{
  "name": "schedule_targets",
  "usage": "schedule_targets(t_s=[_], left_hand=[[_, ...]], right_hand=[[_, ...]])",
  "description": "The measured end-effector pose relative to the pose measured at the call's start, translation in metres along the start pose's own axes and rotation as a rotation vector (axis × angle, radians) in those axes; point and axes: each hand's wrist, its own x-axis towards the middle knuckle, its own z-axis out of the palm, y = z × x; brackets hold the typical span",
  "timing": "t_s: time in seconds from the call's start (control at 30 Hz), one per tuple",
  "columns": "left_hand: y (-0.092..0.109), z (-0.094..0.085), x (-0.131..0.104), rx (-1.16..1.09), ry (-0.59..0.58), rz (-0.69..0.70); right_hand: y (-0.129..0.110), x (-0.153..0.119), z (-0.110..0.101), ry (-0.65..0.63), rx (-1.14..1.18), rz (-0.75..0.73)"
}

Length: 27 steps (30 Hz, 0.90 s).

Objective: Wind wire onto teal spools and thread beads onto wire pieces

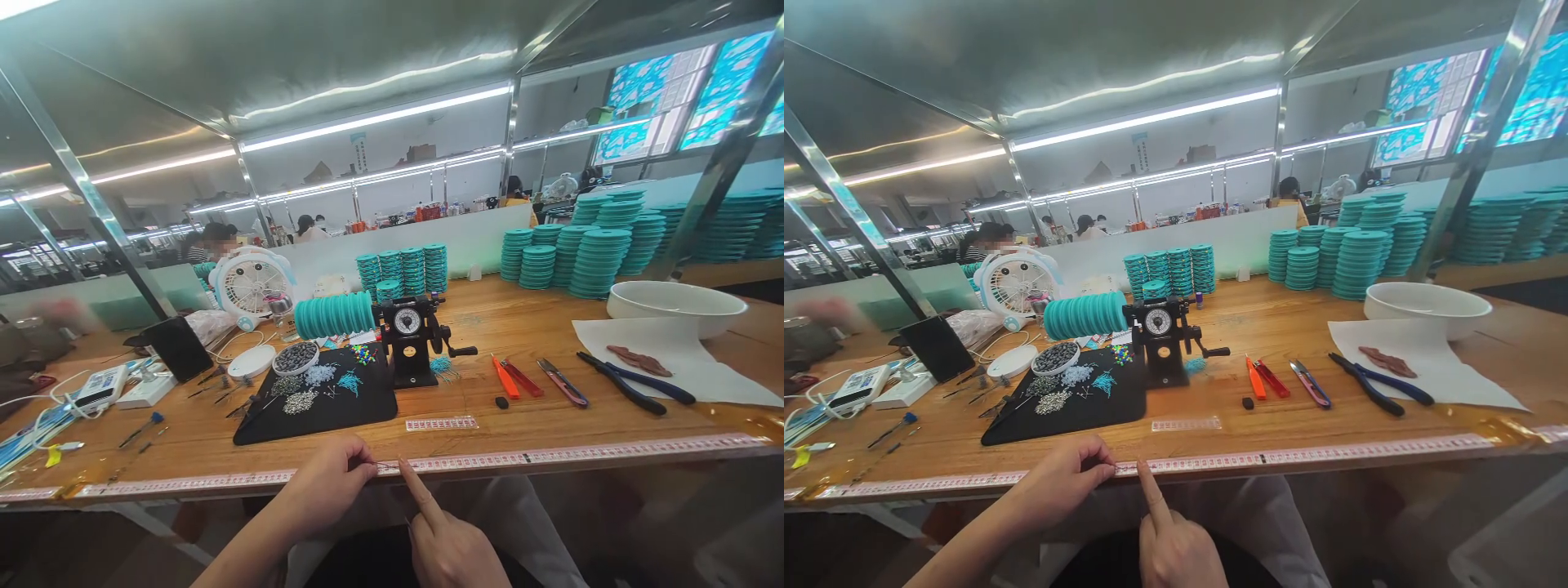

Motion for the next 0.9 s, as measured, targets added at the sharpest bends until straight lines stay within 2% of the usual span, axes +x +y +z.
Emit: schedule_targets(t_s=[0.17,0.3,0.43,0.7,0.9], left_hand=[[0.001,0.000,-0.001,0.031,0.010,0.015],[0.000,0.001,-0.001,0.061,0.018,0.022],[0.000,0.002,-0.001,0.079,0.022,0.030],[-0.004,0.004,0.002,0.083,0.031,0.042],[-0.001,0.001,0.003,0.074,0.013,0.028]], right_hand=[[-0.002,0.000,0.005,0.155,0.054,0.039],[-0.001,0.002,0.004,0.103,0.024,0.004],[-0.001,0.004,0.004,0.166,0.028,0.011],[0.000,0.006,0.002,0.172,0.017,0.010],[-0.005,-0.001,0.018,0.189,0.062,0.068]])
